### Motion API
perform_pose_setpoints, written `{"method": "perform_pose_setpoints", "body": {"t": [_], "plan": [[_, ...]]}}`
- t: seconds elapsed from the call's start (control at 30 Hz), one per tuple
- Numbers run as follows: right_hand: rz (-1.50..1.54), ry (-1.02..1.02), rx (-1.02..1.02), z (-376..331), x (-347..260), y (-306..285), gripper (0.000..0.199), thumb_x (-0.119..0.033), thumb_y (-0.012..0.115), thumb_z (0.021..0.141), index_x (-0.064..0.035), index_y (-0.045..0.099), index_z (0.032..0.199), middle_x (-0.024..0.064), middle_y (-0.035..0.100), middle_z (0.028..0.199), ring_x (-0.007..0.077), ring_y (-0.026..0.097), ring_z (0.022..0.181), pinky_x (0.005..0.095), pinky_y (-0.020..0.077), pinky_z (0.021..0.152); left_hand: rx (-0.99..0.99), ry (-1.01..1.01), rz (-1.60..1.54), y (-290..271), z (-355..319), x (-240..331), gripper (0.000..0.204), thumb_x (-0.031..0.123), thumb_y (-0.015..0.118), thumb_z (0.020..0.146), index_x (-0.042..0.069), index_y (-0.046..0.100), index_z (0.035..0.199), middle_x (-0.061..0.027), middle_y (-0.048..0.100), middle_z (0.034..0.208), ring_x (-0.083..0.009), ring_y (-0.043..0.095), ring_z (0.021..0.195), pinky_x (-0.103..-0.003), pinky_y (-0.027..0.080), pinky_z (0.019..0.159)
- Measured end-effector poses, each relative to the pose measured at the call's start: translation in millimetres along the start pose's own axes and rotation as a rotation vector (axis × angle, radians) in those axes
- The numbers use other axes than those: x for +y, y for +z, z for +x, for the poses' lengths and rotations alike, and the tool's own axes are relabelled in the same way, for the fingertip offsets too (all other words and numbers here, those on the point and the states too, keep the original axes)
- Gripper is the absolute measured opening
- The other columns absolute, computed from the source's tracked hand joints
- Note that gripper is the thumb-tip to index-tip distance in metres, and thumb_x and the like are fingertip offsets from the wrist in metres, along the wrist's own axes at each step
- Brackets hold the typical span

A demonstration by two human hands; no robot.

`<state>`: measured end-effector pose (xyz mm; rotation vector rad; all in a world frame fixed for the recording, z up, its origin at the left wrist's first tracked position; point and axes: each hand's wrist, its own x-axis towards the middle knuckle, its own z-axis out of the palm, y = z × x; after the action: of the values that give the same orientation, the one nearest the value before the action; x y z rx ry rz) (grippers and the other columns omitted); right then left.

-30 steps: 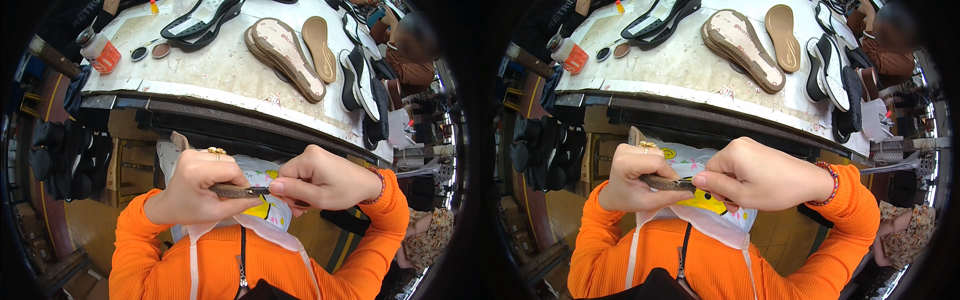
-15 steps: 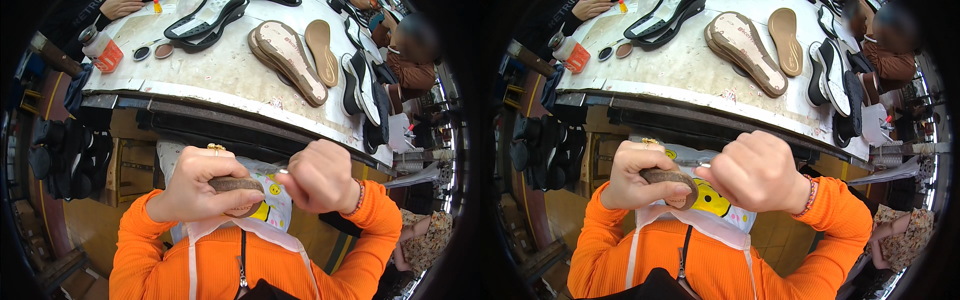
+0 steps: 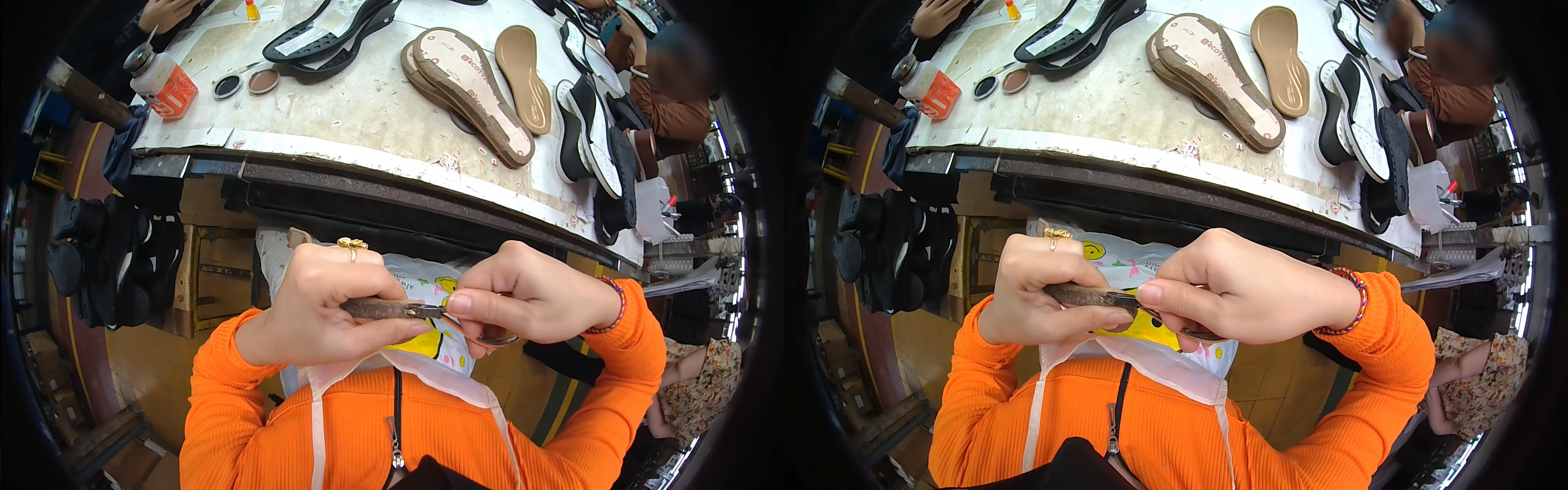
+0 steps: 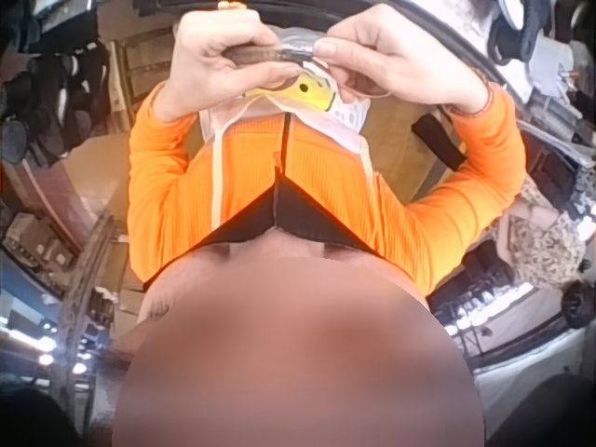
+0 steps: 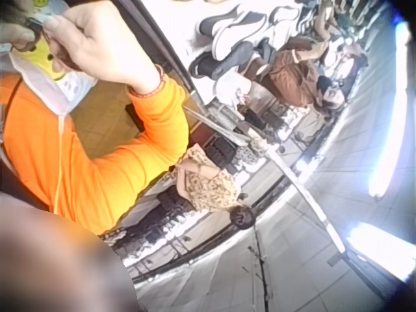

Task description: The person uses a small metal tool to scrape and clean the edge of a shoe sole. They hold the sole in one hand and repeatedly scrape along its perimeter with the tool in the other hand, working on the same sole throughout the clip.

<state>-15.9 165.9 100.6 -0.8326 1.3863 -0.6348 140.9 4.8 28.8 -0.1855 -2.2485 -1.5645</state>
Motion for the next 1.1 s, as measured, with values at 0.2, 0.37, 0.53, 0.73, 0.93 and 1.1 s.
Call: {"method": "perform_pose_setpoints", "body": {"t": [0.2, 0.37, 0.53, 0.73, 0.93, 1.1], "plan": [[0.021, 0.046, 0.001, 1.7, -2.1, 0.6, 0.045, -0.029, 0.047, 0.099, 0.0040, 0.058, 0.070, 0.0029, 0.055, 0.056, 0.0072, 0.050, 0.050, 0.0251, 0.0421, 0.048, -0.016, 0.021, 0.039, -1.1, 2.0, 3.1, 0.021, 0.011, 0.084, 0.060, 0.005, 0.066, 0.066, -0.0046, 0.054, 0.053, -0.0135, 0.048, 0.043, -0.026, 0.032, 0.041], [-0.024, 0.037, 0.004, 2.5, -3.4, -0.2, 0.045, -0.027, 0.047, 0.099, 0.0038, 0.059, 0.069, 0.0046, 0.056, 0.055, 0.0083, 0.050, 0.049, 0.0261, 0.0427, 0.048, -0.060, -0.004, 0.038, -2.6, 2.6, 5.5, 0.021, 0.011, 0.081, 0.063, 0.004, 0.062, 0.066, -0.0061, 0.054, 0.057, -0.0185, 0.052, 0.046, -0.029, 0.035, 0.043], [-0.167, -0.026, 0.003, 4.4, -6.3, -4.1, 0.041, -0.023, 0.048, 0.099, 0.0018, 0.056, 0.068, 0.0020, 0.058, 0.057, 0.0042, 0.044, 0.048, 0.0226, 0.0366, 0.043, -0.037, 0.032, 0.050, -0.1, 4.1, 1.6, 0.022, 0.012, 0.084, 0.059, 0.005, 0.064, 0.065, -0.0050, 0.051, 0.053, -0.0147, 0.047, 0.042, -0.027, 0.031, 0.041], [-0.567, -0.238, 0.181, 4.4, -2.3, -2.5, 0.032, -0.019, 0.059, 0.090, -0.0013, 0.052, 0.064, 0.0032, 0.051, 0.052, 0.0128, 0.047, 0.042, 0.0283, 0.0355, 0.041, 0.013, 0.057, 0.097, 1.8, 3.5, -0.9, 0.022, 0.013, 0.084, 0.058, 0.004, 0.066, 0.067, -0.0055, 0.051, 0.051, -0.0132, 0.046, 0.041, -0.026, 0.030, 0.040], [-1.194, -0.853, 0.632, 16.2, 23.6, 8.9, 0.030, -0.014, 0.071, 0.074, -0.0077, 0.045, 0.059, 0.0032, 0.041, 0.052, 0.0196, 0.043, 0.042, 0.0326, 0.0331, 0.040, 0.021, -0.031, 0.009, -3.8, 5.0, -1.0, 0.021, 0.013, 0.082, 0.063, 0.003, 0.063, 0.066, -0.0077, 0.058, 0.056, -0.0177, 0.053, 0.046, -0.027, 0.037, 0.044], [-1.248, -0.915, 0.775, 15.0, 25.9, 6.5, 0.034, -0.016, 0.070, 0.077, -0.0089, 0.043, 0.059, 0.0037, 0.041, 0.052, 0.0199, 0.046, 0.044, 0.0327, 0.0347, 0.041, 0.013, -0.091, -0.084, -3.6, 5.6, 0.4, 0.020, 0.012, 0.081, 0.063, 0.002, 0.064, 0.065, -0.0076, 0.060, 0.057, -0.0159, 0.054, 0.046, -0.026, 0.038, 0.045]]}}
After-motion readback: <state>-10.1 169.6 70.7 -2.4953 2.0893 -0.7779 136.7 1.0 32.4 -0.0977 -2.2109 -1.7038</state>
